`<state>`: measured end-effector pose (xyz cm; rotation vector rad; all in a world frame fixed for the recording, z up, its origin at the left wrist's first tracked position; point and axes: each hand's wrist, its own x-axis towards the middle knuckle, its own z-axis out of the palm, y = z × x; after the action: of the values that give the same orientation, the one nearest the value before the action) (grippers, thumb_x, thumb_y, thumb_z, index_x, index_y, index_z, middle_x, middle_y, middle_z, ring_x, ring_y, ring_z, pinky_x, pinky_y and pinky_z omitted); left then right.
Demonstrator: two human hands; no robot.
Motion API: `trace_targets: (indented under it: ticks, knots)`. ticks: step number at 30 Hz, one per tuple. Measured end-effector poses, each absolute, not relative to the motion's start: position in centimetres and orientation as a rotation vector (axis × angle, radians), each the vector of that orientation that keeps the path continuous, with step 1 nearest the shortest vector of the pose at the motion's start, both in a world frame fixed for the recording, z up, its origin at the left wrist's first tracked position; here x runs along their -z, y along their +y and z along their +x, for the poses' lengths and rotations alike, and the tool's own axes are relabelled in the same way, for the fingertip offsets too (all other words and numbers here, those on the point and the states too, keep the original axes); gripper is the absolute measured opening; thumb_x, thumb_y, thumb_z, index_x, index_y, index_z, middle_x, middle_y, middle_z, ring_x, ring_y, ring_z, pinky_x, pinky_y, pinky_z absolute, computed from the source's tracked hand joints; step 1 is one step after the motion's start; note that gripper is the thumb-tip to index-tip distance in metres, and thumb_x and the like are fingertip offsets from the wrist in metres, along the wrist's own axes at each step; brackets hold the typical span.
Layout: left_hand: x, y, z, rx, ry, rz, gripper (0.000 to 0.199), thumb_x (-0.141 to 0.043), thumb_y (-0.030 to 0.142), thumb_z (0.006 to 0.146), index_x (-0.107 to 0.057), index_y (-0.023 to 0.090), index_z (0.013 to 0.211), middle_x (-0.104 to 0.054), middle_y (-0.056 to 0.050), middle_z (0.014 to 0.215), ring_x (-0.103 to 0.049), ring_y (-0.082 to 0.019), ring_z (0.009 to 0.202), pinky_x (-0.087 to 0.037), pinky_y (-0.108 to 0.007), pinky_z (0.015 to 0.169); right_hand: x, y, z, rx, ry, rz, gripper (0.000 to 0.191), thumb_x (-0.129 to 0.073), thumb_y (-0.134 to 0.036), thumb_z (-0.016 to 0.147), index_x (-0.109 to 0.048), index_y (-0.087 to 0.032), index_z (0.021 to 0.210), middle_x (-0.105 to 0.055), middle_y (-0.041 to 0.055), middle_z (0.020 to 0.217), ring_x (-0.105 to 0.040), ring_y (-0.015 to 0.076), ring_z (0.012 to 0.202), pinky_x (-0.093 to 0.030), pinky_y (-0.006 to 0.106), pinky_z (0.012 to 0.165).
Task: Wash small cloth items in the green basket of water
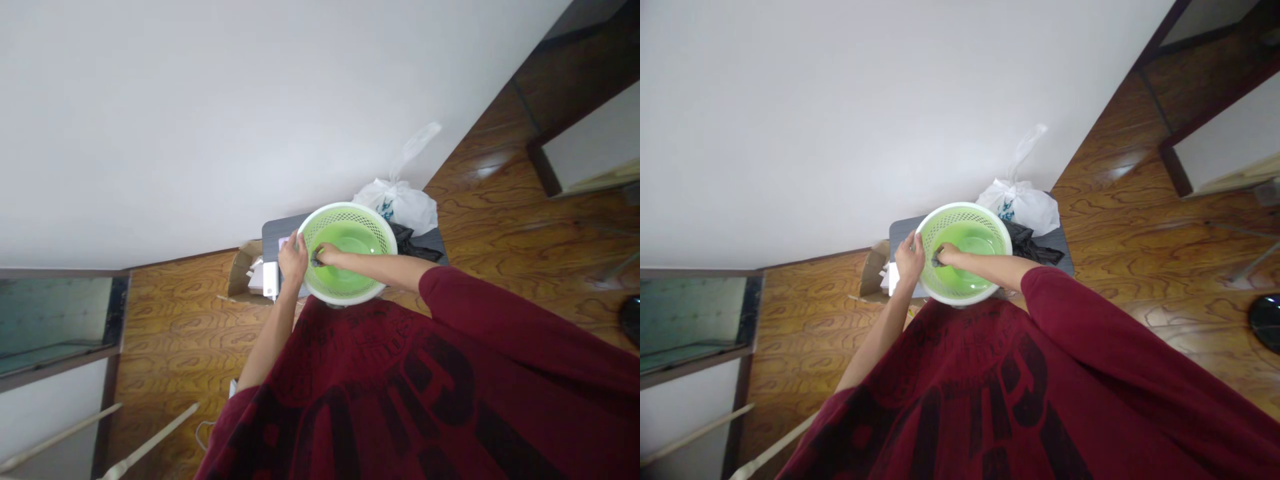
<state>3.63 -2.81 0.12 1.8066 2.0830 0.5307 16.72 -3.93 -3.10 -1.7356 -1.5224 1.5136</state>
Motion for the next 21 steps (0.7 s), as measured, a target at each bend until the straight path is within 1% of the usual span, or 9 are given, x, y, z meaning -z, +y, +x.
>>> trace_targets:
  ticks: [2, 4, 6, 7, 10, 12, 15, 18, 21]
  knots:
    - [0.5, -2.5, 3.1, -0.624, 2.021, 1.693, 0.050, -0.042, 0.051, 0.104, -0.076, 0.020, 0.124, -0.078, -0.015, 0.118, -0.070, -0.031, 0.113, -0.052, -0.037, 0.094, 3.7, -2.7, 15.8, -1.568, -1.482, -1.750, 0.014, -0.057, -0.006, 0.097, -0.068, -0.007, 0.106, -0.073, 0.0067, 0.094, -0.059, 0.0069, 0.075, -0.045, 0.018, 0.073]
    - [1.1, -2.3, 2.6, -0.670, 1.968, 1.506, 0.059, -0.036, 0.056, 0.104, -0.079, 0.016, 0.106, -0.080, -0.015, 0.105, -0.071, -0.030, 0.103, -0.053, -0.036, 0.088, 3.7, -2.3, 16.1, -1.538, -1.475, -1.705, 0.019, -0.057, -0.006, 0.097, -0.068, -0.011, 0.110, -0.074, 0.0086, 0.109, -0.063, 0.0096, 0.087, -0.048, 0.019, 0.083]
    - [1.6, -2.0, 2.2, -0.743, 1.884, 1.322, 0.062, -0.038, 0.061, 0.101, -0.078, 0.014, 0.094, -0.078, -0.013, 0.095, -0.070, -0.027, 0.091, -0.054, -0.034, 0.080, 3.1, -2.8, 16.8, -1.474, -1.535, -1.574, 0.020, -0.057, -0.006, 0.096, -0.069, -0.016, 0.109, -0.074, 0.0078, 0.115, -0.066, 0.0130, 0.097, -0.048, 0.022, 0.092]
    - [1.9, -2.0, 2.1, -0.784, 1.835, 1.238, 0.062, -0.042, 0.063, 0.099, -0.077, 0.013, 0.093, -0.078, -0.013, 0.092, -0.070, -0.025, 0.087, -0.054, -0.033, 0.077, 2.7, -3.3, 17.2, -1.460, -1.587, -1.485, 0.020, -0.058, -0.007, 0.095, -0.069, -0.017, 0.107, -0.075, 0.0071, 0.114, -0.067, 0.0144, 0.098, -0.049, 0.024, 0.093]
    - [2.3, -1.9, 2.0, -0.850, 1.742, 1.052, 0.065, -0.052, 0.072, 0.090, -0.074, 0.011, 0.095, -0.076, -0.012, 0.089, -0.068, -0.022, 0.081, -0.054, -0.031, 0.071, 1.3, -5.2, 17.6, -1.493, -1.784, -1.233, 0.018, -0.060, -0.008, 0.093, -0.071, -0.018, 0.103, -0.076, 0.0059, 0.108, -0.068, 0.0163, 0.093, -0.051, 0.025, 0.089]
    - [2.2, -2.0, 2.0, -0.825, 1.755, 1.017, 0.070, -0.052, 0.078, 0.087, -0.072, 0.011, 0.093, -0.075, -0.011, 0.086, -0.066, -0.021, 0.079, -0.054, -0.031, 0.069, 0.6, -6.4, 17.6, -1.509, -1.887, -1.147, 0.018, -0.060, -0.006, 0.092, -0.071, -0.017, 0.102, -0.076, 0.0067, 0.106, -0.067, 0.0167, 0.092, -0.050, 0.026, 0.087]
    - [2.0, -2.2, 1.9, -0.776, 1.824, 1.060, 0.075, -0.050, 0.084, 0.084, -0.071, 0.012, 0.086, -0.072, -0.010, 0.079, -0.064, -0.020, 0.076, -0.051, -0.031, 0.069, -0.2, -7.8, 18.2, -1.456, -2.003, -1.071, 0.022, -0.059, -0.003, 0.090, -0.073, -0.015, 0.102, -0.075, 0.0083, 0.106, -0.066, 0.0175, 0.094, -0.048, 0.026, 0.089]
    - [1.7, -2.4, 2.0, -0.783, 1.867, 1.079, 0.076, -0.050, 0.086, 0.083, -0.070, 0.013, 0.082, -0.069, -0.008, 0.075, -0.062, -0.020, 0.074, -0.049, -0.032, 0.069, -0.4, -8.8, 19.7, -1.421, -2.110, -0.982, 0.023, -0.060, -0.002, 0.088, -0.075, -0.015, 0.101, -0.074, 0.0086, 0.103, -0.064, 0.0181, 0.093, -0.047, 0.028, 0.090]
    - [1.5, -2.5, 2.1, -0.788, 1.885, 1.072, 0.075, -0.050, 0.086, 0.083, -0.069, 0.013, 0.080, -0.069, -0.008, 0.075, -0.060, -0.020, 0.073, -0.048, -0.032, 0.069, -0.5, -9.7, 20.9, -1.404, -2.170, -0.959, 0.022, -0.060, -0.004, 0.090, -0.077, -0.014, 0.101, -0.072, 0.0085, 0.100, -0.062, 0.0171, 0.089, -0.047, 0.028, 0.088]
